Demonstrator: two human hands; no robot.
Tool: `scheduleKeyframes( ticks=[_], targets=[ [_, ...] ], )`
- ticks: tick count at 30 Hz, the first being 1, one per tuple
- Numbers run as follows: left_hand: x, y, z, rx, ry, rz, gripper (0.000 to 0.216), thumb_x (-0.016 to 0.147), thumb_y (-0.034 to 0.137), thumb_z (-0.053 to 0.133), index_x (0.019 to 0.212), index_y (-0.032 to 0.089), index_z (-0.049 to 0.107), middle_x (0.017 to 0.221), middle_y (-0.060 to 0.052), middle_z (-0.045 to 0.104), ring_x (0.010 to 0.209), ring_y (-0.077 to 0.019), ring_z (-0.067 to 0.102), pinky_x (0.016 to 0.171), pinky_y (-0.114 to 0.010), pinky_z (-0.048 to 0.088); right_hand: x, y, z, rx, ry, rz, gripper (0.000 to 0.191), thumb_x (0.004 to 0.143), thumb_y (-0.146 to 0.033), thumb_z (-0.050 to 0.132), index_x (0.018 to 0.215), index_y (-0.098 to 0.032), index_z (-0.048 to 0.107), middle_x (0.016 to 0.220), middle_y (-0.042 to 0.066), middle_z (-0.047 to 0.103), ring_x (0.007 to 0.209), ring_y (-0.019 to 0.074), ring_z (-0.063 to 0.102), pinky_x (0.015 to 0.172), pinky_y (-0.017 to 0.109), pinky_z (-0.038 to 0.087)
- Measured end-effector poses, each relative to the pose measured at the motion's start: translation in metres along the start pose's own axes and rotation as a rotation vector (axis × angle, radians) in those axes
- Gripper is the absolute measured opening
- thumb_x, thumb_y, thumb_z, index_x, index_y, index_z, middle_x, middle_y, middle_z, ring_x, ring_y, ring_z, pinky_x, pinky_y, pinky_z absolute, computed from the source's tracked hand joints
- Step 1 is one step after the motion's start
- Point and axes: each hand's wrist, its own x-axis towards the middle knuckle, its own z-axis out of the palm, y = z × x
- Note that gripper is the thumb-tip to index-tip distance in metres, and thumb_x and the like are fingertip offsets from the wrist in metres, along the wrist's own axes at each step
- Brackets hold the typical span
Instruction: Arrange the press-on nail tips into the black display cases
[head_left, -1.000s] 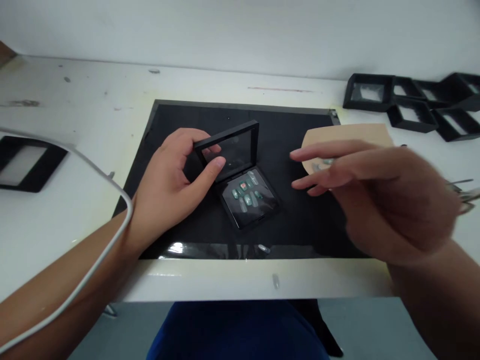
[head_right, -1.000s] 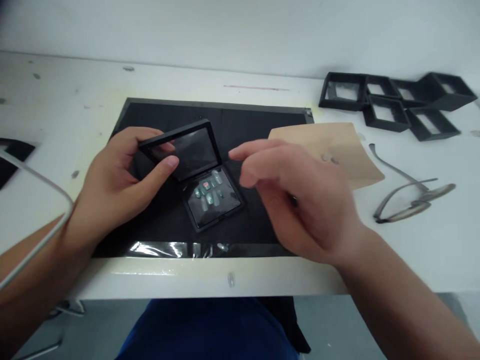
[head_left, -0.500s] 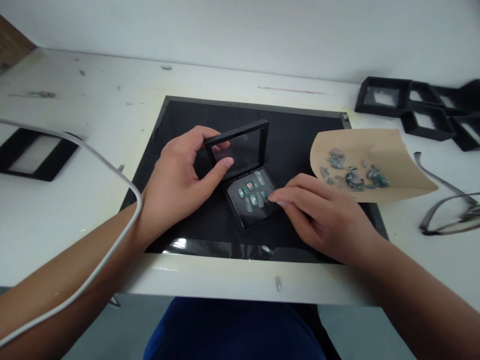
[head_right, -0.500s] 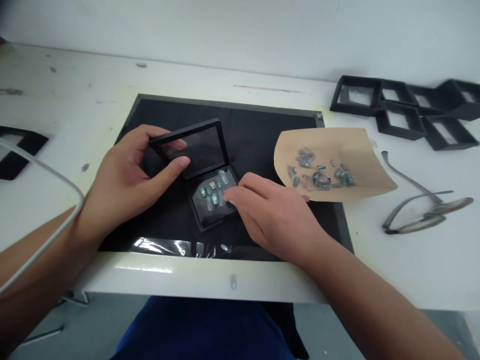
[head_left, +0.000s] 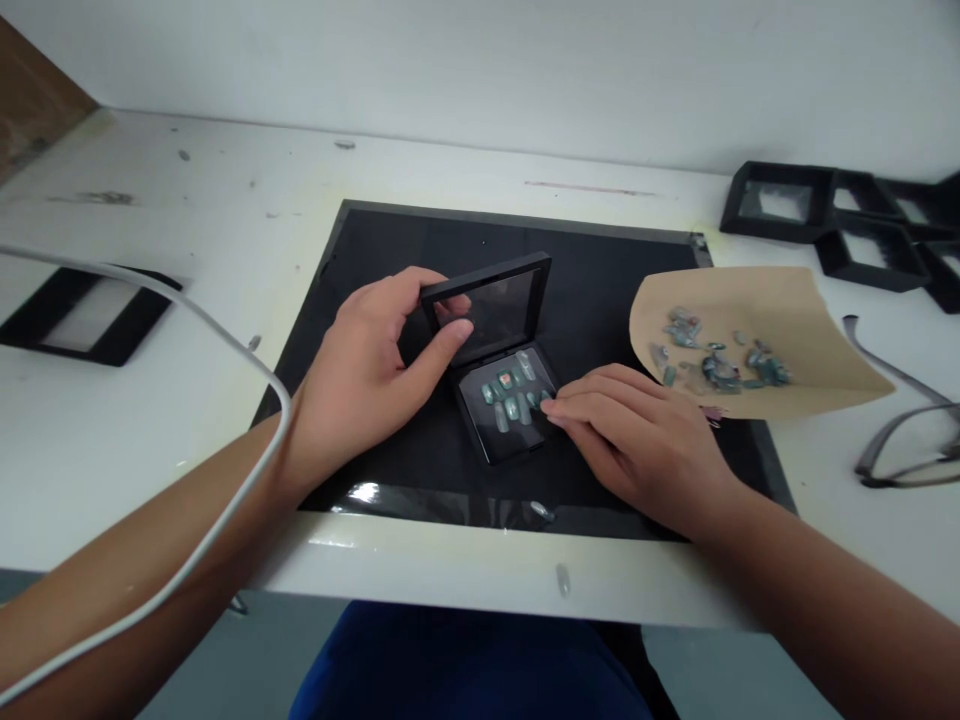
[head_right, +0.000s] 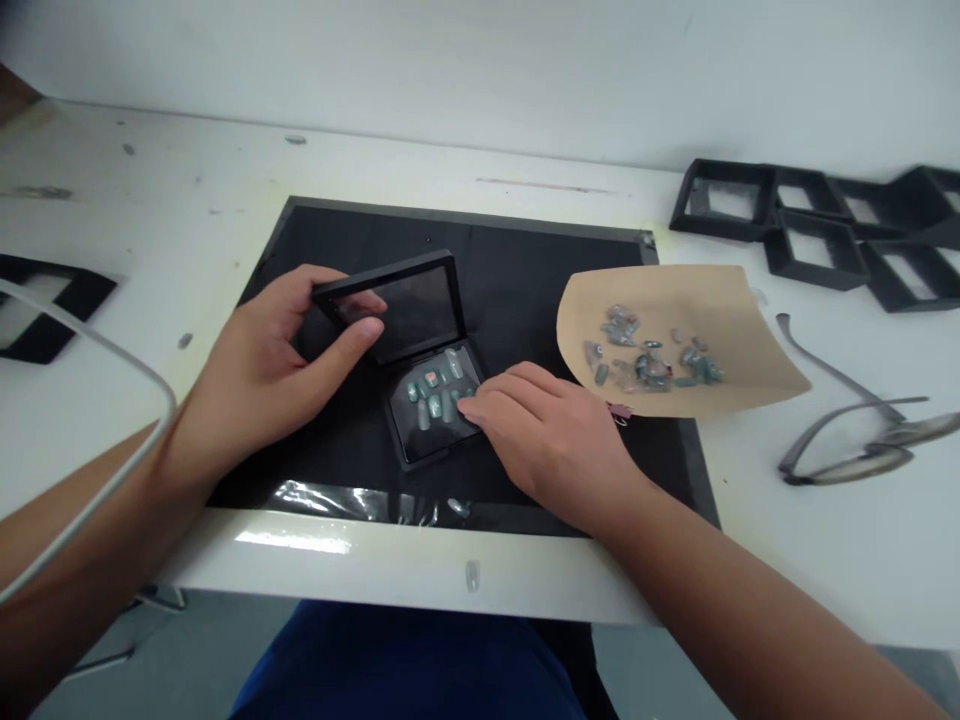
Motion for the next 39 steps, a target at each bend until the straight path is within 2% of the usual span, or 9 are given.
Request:
scheduleKeyframes(
  ticks=[4, 14, 23, 25, 28, 30, 32, 35, 39],
  targets=[
    [0.001, 0.001, -0.001, -0.023, -0.044, 0.003, 0.021, 0.109, 0.039, 0.056, 0.114, 0.023, 0.069, 0.112, -0.001, 0.078, 0.107, -0.0206, 0.074, 0.095, -0.032, 0.055, 0.001, 0.003, 0.005, 0.041, 0.003, 0.045, 0.01, 0.098, -0.007, 0.069, 0.101, -0.014, 0.075, 0.1, 0.01, 0.081, 0.09, 0.0205, 0.073, 0.083, 0.036, 0.063],
    [0.001, -0.003, -0.003, -0.037, -0.056, -0.012, 0.03, 0.111, 0.047, 0.053, 0.111, 0.023, 0.071, 0.11, -0.003, 0.079, 0.106, -0.0216, 0.074, 0.091, -0.033, 0.057, 0.001, 0.004, 0.002, 0.164, -0.028, 0.18, 0.009, 0.1, -0.016, 0.072, 0.1, -0.019, 0.08, 0.105, 0.008, 0.083, 0.093, 0.0207, 0.077, 0.083, 0.038, 0.067],
    [0.001, 0.001, -0.002, -0.039, -0.067, -0.009, 0.013, 0.105, 0.032, 0.064, 0.114, 0.023, 0.067, 0.111, -0.002, 0.08, 0.104, -0.0207, 0.075, 0.102, -0.037, 0.057, 0.001, -0.001, -0.008, 0.037, -0.072, 0.141, 0.024, 0.103, -0.024, 0.068, 0.125, -0.016, 0.072, 0.111, 0.012, 0.079, 0.094, 0.0225, 0.076, 0.08, 0.037, 0.063],
    [0.001, 0.002, -0.004, 0.003, -0.103, 0.074, 0.012, 0.107, 0.031, 0.061, 0.114, 0.024, 0.069, 0.111, 0.0, 0.081, 0.104, -0.0208, 0.076, 0.106, -0.038, 0.055, 0.002, -0.005, -0.009, 0.019, -0.072, 0.159, 0.036, 0.103, -0.028, 0.069, 0.138, -0.018, 0.064, 0.109, 0.01, 0.078, 0.091, 0.0219, 0.075, 0.076, 0.035, 0.062],
    [0.001, 0.0, -0.007, 0.066, -0.256, 0.295, 0.019, 0.108, 0.025, 0.055, 0.119, 0.026, 0.071, 0.12, 0.002, 0.082, 0.111, -0.02, 0.077, 0.119, -0.04, 0.045, 0.002, -0.014, -0.009, 0.048, 0.027, 0.268, 0.065, 0.101, -0.029, 0.073, 0.16, -0.023, 0.045, 0.093, 0.002, 0.073, 0.079, 0.0195, 0.07, 0.071, 0.033, 0.06],
    [0.0, -0.002, -0.008, 0.088, -0.361, 0.4, 0.023, 0.111, 0.026, 0.052, 0.126, 0.028, 0.07, 0.13, 0.003, 0.08, 0.12, -0.019, 0.075, 0.126, -0.04, 0.037, 0.002, -0.019, -0.009, 0.037, 0.094, 0.297, 0.071, 0.1, -0.029, 0.074, 0.163, -0.026, 0.042, 0.084, -0.001, 0.068, 0.072, 0.0178, 0.065, 0.068, 0.032, 0.059],
    [-0.002, -0.003, -0.007, 0.128, -0.412, 0.47, 0.028, 0.115, 0.04, 0.049, 0.132, 0.03, 0.068, 0.138, 0.002, 0.077, 0.127, -0.0199, 0.073, 0.129, -0.04, 0.032, 0.002, -0.022, -0.01, 0.008, 0.131, 0.267, 0.061, 0.099, -0.03, 0.076, 0.155, -0.025, 0.052, 0.075, -0.003, 0.063, 0.065, 0.0156, 0.061, 0.063, 0.03, 0.056],
    [-0.004, -0.002, -0.005, 0.224, -0.402, 0.597, 0.057, 0.107, 0.072, 0.047, 0.134, 0.028, 0.071, 0.138, -0.004, 0.077, 0.125, -0.0253, 0.073, 0.125, -0.043, 0.036, 0.003, -0.021, -0.009, 0.014, 0.162, 0.21, 0.03, 0.097, -0.025, 0.08, 0.126, -0.024, 0.071, 0.063, -0.006, 0.061, 0.057, 0.0124, 0.058, 0.059, 0.028, 0.052],
    [-0.006, -0.001, -0.001, 0.27, -0.408, 0.65, 0.073, 0.096, 0.085, 0.051, 0.128, 0.025, 0.076, 0.133, -0.007, 0.079, 0.117, -0.0266, 0.074, 0.12, -0.044, 0.042, 0.004, -0.013, -0.006, 0.133, 0.108, 0.15, 0.004, 0.095, -0.02, 0.081, 0.099, -0.022, 0.079, 0.065, -0.004, 0.071, 0.057, 0.0117, 0.062, 0.057, 0.028, 0.052]
  ],
)
